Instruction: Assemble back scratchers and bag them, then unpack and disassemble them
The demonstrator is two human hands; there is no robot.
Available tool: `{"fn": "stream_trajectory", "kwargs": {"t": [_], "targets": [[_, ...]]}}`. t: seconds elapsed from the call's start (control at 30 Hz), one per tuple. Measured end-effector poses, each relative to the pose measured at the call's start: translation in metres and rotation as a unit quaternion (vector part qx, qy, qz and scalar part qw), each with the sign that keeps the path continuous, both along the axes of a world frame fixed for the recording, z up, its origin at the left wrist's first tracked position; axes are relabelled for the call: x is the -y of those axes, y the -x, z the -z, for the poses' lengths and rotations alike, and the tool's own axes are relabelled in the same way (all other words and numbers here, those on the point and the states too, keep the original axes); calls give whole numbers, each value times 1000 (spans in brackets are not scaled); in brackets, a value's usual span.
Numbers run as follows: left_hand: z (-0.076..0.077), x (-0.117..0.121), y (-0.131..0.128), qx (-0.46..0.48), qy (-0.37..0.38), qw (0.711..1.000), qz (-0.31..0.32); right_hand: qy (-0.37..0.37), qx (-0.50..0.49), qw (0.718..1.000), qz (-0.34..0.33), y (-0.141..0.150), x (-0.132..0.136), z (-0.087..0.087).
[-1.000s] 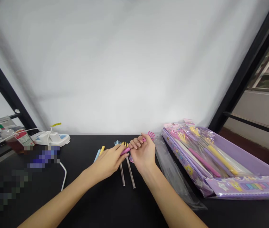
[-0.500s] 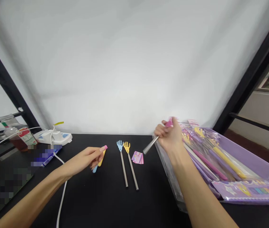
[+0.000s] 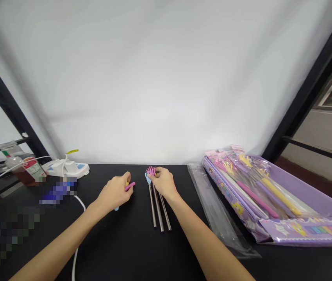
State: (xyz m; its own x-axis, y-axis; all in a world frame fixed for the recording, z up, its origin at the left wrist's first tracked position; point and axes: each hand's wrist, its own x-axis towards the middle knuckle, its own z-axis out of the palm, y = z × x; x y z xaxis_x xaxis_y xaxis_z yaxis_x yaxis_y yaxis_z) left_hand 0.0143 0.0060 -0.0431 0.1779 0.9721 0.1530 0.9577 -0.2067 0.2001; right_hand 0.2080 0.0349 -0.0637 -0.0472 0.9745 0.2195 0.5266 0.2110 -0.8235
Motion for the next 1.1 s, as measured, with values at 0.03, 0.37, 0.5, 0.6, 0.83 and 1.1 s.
{"fn": "stream_trajectory", "kwargs": {"t": [0.03,0.37,0.5,0.6,0.83,1.1], "targets": [[-1,1,-1,-5,5,1000,-2,-4,0,1000,13,-1,0,1],[-3,3,-5,-11,0,1000,23,-39,22,998,41,-17,14,-6],[-10,7,-24,-7,-54,996,77,-20,16,1000,13,-50,29,-27],[-12,9,-50,15,-81,984,160,-23,-14,999,24,-85,39,-43],[-7,5,-114,8,-120,961,249,-89,-49,988,115,-174,57,-62],[-18,16,-201,33,-114,905,409,17,293,862,413,-255,82,-43]]}}
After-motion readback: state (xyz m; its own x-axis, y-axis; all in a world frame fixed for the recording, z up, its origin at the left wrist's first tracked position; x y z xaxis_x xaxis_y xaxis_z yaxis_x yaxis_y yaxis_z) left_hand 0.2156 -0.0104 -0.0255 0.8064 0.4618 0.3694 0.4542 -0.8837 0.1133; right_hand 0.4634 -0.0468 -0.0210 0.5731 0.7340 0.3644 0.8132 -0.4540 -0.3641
